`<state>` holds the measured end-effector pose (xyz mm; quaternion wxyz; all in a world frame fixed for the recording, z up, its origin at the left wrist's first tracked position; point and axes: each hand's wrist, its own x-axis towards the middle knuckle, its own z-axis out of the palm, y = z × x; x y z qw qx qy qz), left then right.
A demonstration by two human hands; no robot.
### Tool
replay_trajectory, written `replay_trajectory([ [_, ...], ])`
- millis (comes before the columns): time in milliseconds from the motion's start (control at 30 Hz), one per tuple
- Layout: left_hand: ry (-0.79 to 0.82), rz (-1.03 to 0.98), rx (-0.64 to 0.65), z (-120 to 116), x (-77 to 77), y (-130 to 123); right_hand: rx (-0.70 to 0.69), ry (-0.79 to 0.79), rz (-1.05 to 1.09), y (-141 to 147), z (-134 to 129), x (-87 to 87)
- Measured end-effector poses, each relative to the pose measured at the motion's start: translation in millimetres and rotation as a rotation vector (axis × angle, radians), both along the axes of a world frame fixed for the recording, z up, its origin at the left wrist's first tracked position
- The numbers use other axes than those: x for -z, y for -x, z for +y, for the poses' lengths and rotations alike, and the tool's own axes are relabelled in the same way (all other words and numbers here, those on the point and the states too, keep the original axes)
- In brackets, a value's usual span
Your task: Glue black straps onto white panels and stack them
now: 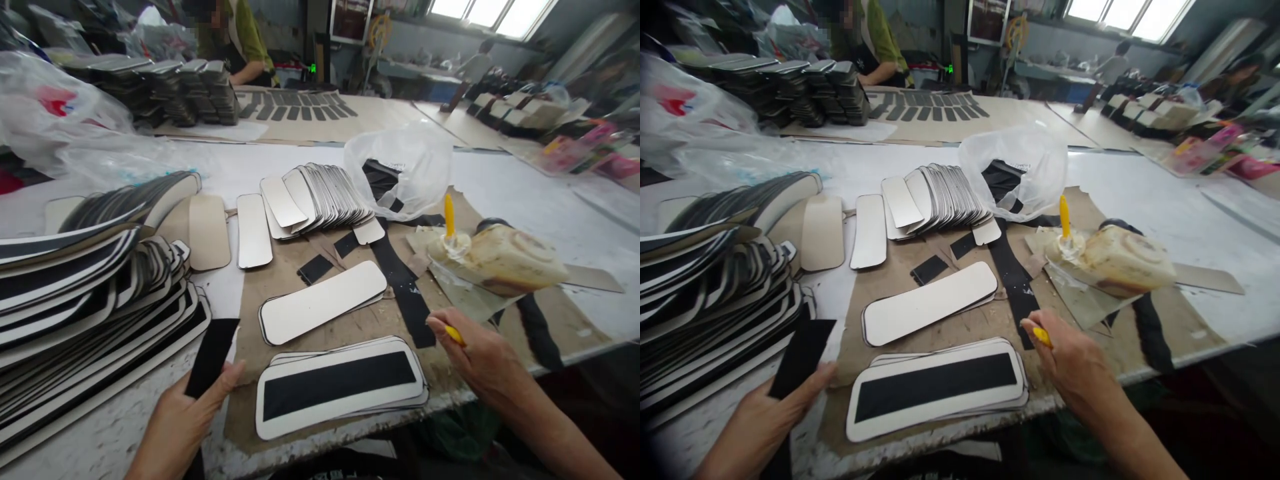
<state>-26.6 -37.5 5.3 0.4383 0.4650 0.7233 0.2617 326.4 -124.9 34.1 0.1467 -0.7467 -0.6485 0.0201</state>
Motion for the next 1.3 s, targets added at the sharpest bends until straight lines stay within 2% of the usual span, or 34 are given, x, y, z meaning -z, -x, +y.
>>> replay_trajectory([
  [133, -0.068, 0.044, 0.131, 32, 2.1, -13, 0.002, -0.136, 0.15, 5, 28, -34.8],
  [233, -0.047, -0.066, 0.224, 43, 8.7, -24, 0.046, -0.145, 0.278, 20, 44, -45.6],
  [300, -0.025, -0.144, 0.24, 43, 12.7, -29, 0.058, -0.175, 0.466, 35, 56, -43.2],
  [367, -0.011, -0.219, 0.214, 42, 15.3, -31, 0.016, -0.201, 0.757, 53, 71, -36.0],
  [467, 0.006, -0.351, 0.164, 39, 16.3, -32, -0.074, -0.134, 1.19, 84, 94, -23.1],
  [533, 0.014, -0.407, 0.133, 39, 15.9, -33, -0.069, -0.06, 1.349, 101, 107, -15.1],
  [600, 0.011, -0.422, 0.117, 39, 15.9, -32, -0.028, 0.006, 1.411, 113, 115, -7.8],
  [700, -0.015, -0.419, 0.135, 40, 18.4, -31, 0.028, 0.072, 1.371, 122, 120, 0.8],
  [867, 0.012, -0.422, 0.157, 38, 26.5, -28, 0.072, 0.034, 1.167, 123, 118, 0.4],
  [1133, 0.026, -0.469, 0.165, 39, 29.1, -29, 0.061, 0.016, 1.207, 131, 117, -3.7],
  [1200, 0.023, -0.464, 0.161, 39, 28.1, -29, 0.064, 0.021, 1.117, 130, 117, -3.5],
  [1300, 0.042, -0.452, 0.148, 37, 26.2, -29, 0.073, -0.021, 0.855, 119, 113, -6.0],
])
